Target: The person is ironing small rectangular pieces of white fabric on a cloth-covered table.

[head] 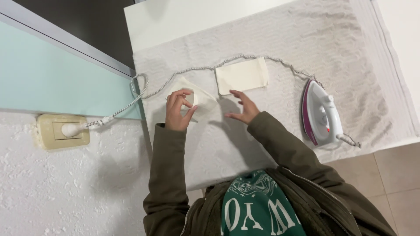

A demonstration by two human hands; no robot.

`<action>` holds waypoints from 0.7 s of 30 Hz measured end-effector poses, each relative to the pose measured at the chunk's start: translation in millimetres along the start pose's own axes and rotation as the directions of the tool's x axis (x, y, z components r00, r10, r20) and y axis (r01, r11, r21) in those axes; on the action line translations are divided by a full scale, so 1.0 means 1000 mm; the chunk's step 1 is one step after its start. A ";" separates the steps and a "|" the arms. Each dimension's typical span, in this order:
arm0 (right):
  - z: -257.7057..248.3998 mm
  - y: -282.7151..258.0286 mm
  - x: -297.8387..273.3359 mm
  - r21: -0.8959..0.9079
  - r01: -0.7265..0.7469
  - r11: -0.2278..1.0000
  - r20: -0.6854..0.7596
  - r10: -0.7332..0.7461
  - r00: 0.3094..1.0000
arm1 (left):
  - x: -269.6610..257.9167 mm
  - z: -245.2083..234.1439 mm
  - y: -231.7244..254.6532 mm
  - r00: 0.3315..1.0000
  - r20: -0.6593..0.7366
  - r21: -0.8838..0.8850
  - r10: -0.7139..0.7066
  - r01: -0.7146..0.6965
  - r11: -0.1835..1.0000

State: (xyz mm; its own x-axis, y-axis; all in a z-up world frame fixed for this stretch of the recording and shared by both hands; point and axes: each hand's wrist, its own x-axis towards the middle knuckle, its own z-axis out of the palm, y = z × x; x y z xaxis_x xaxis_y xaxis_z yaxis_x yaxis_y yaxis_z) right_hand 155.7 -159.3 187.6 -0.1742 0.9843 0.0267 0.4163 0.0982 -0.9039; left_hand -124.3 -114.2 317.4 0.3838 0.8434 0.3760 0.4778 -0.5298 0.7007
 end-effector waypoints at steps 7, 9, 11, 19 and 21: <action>0.002 0.021 -0.037 0.524 -0.294 0.799 0.177 0.236 0.956 | -0.037 0.006 0.032 0.995 -0.016 -0.297 -0.103 0.094 0.950; -0.025 0.025 -0.055 0.406 -0.370 0.836 0.199 0.314 0.928 | -0.063 0.030 0.016 0.947 -0.011 -0.349 -0.322 0.298 0.889; -0.048 0.037 -0.067 0.390 -0.406 0.826 0.170 0.369 0.914 | -0.111 0.094 -0.043 0.902 0.084 -0.459 -0.424 0.412 0.787; -0.058 0.120 -0.115 -0.001 -0.475 0.880 -0.213 0.464 0.860 | -0.142 0.202 -0.038 0.668 0.461 -0.415 -0.584 0.744 0.524; -0.056 0.122 -0.120 -0.042 -0.508 0.860 -0.311 0.472 0.825 | -0.138 0.203 -0.033 0.833 0.164 -0.270 -0.528 0.553 0.789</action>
State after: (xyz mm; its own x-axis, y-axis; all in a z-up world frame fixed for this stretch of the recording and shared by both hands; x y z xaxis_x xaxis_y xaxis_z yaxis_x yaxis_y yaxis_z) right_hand 277.2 -257.0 97.8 0.3307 0.9039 -0.2714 0.4844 -0.4094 -0.7731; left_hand -32.1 -231.3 119.6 0.1973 0.9679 -0.1560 0.3756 0.0723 0.9240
